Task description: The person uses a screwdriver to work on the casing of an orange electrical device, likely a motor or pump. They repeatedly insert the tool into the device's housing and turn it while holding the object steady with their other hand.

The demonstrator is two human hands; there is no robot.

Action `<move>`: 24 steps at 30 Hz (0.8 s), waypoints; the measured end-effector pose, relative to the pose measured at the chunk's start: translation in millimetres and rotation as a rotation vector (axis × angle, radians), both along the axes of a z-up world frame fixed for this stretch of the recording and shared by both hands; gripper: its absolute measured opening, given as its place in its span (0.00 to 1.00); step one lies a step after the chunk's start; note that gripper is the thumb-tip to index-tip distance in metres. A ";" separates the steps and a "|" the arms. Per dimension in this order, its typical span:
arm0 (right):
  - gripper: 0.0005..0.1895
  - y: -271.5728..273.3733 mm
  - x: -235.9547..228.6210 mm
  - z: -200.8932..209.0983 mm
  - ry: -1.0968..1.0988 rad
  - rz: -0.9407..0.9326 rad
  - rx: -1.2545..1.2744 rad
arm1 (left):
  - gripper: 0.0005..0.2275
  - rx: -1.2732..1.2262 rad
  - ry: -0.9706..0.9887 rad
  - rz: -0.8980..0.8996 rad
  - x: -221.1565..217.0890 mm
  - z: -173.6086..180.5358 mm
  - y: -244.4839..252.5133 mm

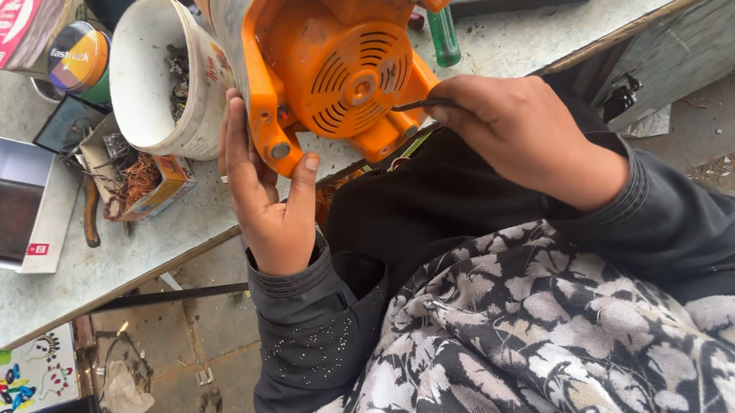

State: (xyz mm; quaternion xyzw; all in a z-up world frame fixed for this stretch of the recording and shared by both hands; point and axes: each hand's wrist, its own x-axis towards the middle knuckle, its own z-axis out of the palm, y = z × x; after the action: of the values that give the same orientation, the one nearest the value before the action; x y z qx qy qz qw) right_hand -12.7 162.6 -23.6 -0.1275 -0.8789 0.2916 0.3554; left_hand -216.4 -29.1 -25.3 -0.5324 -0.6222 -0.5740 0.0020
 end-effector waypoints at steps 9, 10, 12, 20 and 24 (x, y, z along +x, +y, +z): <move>0.07 8.6 -0.4 -5.3 0.019 -0.030 -0.284 | 0.44 -0.185 0.365 0.142 -2.9 7.3 -4.6; 0.07 5.9 -1.4 -6.0 0.008 -0.052 -0.270 | 0.45 -0.202 0.413 0.169 -2.4 7.3 -5.6; 0.07 4.6 -2.7 -4.9 0.022 -0.062 -0.242 | 0.47 -0.205 0.490 0.212 -1.8 7.2 -0.8; 0.08 -0.8 -4.4 -3.0 0.101 0.034 -0.227 | 0.50 -0.122 0.625 0.222 -7.6 3.3 0.0; 0.09 -0.9 -0.3 2.7 0.025 0.026 -0.248 | 0.47 -0.112 0.634 0.189 -11.8 -7.4 0.1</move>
State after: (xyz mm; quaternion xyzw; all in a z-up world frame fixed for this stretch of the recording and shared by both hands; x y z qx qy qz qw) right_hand -13.0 161.8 -20.9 -0.1555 -0.8331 0.4041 0.3442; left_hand -228.2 -29.0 -32.6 -0.6236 -0.6680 -0.3418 0.2195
